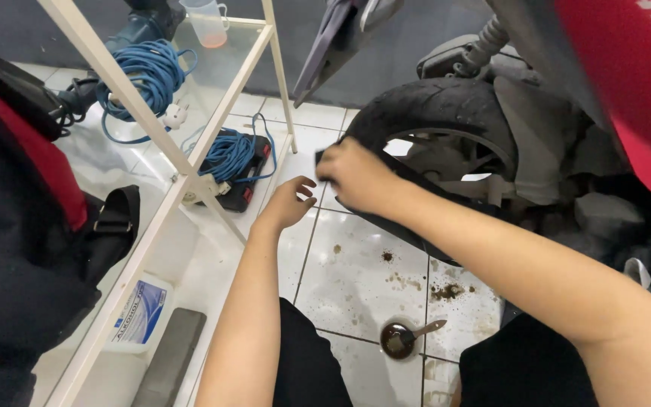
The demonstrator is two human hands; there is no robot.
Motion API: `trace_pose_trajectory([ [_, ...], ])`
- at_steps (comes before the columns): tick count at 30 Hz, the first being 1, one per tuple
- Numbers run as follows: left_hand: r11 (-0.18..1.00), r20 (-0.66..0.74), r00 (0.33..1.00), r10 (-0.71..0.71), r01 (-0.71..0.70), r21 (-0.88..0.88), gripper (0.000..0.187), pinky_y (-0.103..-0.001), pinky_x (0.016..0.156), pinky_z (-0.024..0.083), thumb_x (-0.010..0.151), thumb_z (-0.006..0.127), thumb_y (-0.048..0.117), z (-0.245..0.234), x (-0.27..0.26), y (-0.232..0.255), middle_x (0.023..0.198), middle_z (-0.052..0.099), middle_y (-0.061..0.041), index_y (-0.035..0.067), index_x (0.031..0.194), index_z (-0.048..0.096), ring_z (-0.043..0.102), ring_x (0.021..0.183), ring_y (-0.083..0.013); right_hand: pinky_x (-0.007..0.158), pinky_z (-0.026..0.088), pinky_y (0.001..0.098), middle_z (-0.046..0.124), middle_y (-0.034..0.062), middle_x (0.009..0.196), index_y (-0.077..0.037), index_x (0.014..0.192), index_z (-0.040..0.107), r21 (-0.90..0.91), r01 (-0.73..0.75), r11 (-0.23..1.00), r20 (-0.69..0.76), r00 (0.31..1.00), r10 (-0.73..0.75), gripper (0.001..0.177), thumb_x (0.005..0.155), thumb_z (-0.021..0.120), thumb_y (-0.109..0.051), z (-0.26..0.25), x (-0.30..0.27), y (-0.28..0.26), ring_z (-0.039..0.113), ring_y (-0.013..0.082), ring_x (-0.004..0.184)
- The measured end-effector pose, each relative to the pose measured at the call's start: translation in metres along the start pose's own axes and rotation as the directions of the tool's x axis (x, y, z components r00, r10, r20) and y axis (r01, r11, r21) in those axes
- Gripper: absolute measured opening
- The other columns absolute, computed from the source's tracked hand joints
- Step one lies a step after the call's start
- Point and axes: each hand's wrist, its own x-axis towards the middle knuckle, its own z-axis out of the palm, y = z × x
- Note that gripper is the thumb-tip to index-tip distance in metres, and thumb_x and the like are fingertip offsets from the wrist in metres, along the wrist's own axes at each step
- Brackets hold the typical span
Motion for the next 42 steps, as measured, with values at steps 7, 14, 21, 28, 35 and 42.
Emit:
trace_pose_trajectory([
  [7, 1.0, 0.045, 0.999, -0.01, 0.009, 0.013, 0.043, -0.049, 0.093, 0.058, 0.091, 0.069, 0.013, -0.001, -0.008, 0.01, 0.122, 0.07, -0.022, 0.007, 0.133, 0.064, 0.069, 0.113, -0.0385, 0.091, 0.055, 0.0511, 0.069, 0.0208, 0.106, -0.008, 0.1, 0.074, 0.247, 0.182, 0.952, 0.008, 0.982, -0.189, 0.021, 0.08, 0.072, -0.001, -0.015, 0.011, 0.049, 0.065, 0.0446, 0.102],
  [14, 1.0, 0.006, 1.0, -0.012, 0.012, -0.021, 0.041, -0.047, 0.088, 0.059, 0.09, 0.071, 0.017, -0.004, -0.003, 0.0, 0.117, 0.072, -0.021, 0.009, 0.129, 0.067, 0.071, 0.108, -0.0367, 0.074, 0.06, 0.0453, 0.067, 0.0106, 0.099, -0.017, 0.121, 0.067, -0.207, -0.23, 0.951, -0.045, 0.973, 0.225, 0.029, 0.092, 0.064, -0.02, -0.005, 0.018, 0.069, 0.073, 0.0338, 0.088],
  [21, 1.0, 0.058, 0.998, -0.022, 0.022, -0.001, 0.042, -0.05, 0.092, 0.058, 0.093, 0.067, 0.018, 0.006, 0.0, 0.001, 0.12, 0.071, -0.025, 0.004, 0.132, 0.064, 0.069, 0.113, -0.0406, 0.088, 0.055, 0.0507, 0.068, 0.0132, 0.11, -0.011, 0.112, 0.067, -0.025, 0.272, 0.962, 0.143, 0.953, -0.266, 0.031, 0.083, 0.076, -0.011, -0.037, -0.012, 0.007, 0.071, 0.0398, 0.093],
  [28, 1.0, 0.034, 0.999, -0.021, 0.021, -0.003, 0.044, -0.049, 0.089, 0.059, 0.092, 0.07, 0.025, -0.002, -0.011, 0.0, 0.117, 0.072, -0.022, 0.008, 0.132, 0.066, 0.07, 0.111, -0.0384, 0.094, 0.052, 0.0474, 0.073, 0.0093, 0.118, -0.022, 0.118, 0.07, 0.464, -0.576, 0.674, -0.008, 0.757, 0.653, 0.024, 0.097, 0.071, -0.035, -0.011, -0.001, 0.109, 0.068, 0.0342, 0.114],
  [35, 0.997, 0.066, 0.995, 0.078, -0.078, 0.007, 0.046, -0.055, 0.1, 0.052, 0.093, 0.064, 0.018, -0.025, -0.042, 0.054, 0.127, 0.065, -0.031, -0.001, 0.135, 0.061, 0.062, 0.119, -0.047, 0.099, 0.048, 0.0413, 0.071, 0.009, 0.108, -0.015, 0.11, 0.072, 0.672, -0.126, 0.73, -0.168, 0.934, 0.315, 0.023, 0.088, 0.078, -0.017, -0.053, -0.009, -0.007, 0.066, 0.0297, 0.111],
  [42, 0.999, 0.047, 0.999, -0.015, 0.013, 0.033, 0.046, -0.048, 0.091, 0.059, 0.091, 0.068, 0.028, -0.002, -0.01, 0.001, 0.118, 0.073, -0.02, 0.01, 0.134, 0.065, 0.07, 0.111, -0.0367, 0.092, 0.053, 0.0454, 0.058, 0.0143, 0.106, -0.008, 0.113, 0.069, 0.242, -0.083, 0.967, -0.251, 0.957, 0.145, 0.024, 0.091, 0.068, 0.0, -0.033, -0.012, 0.051, 0.065, 0.0383, 0.105],
])
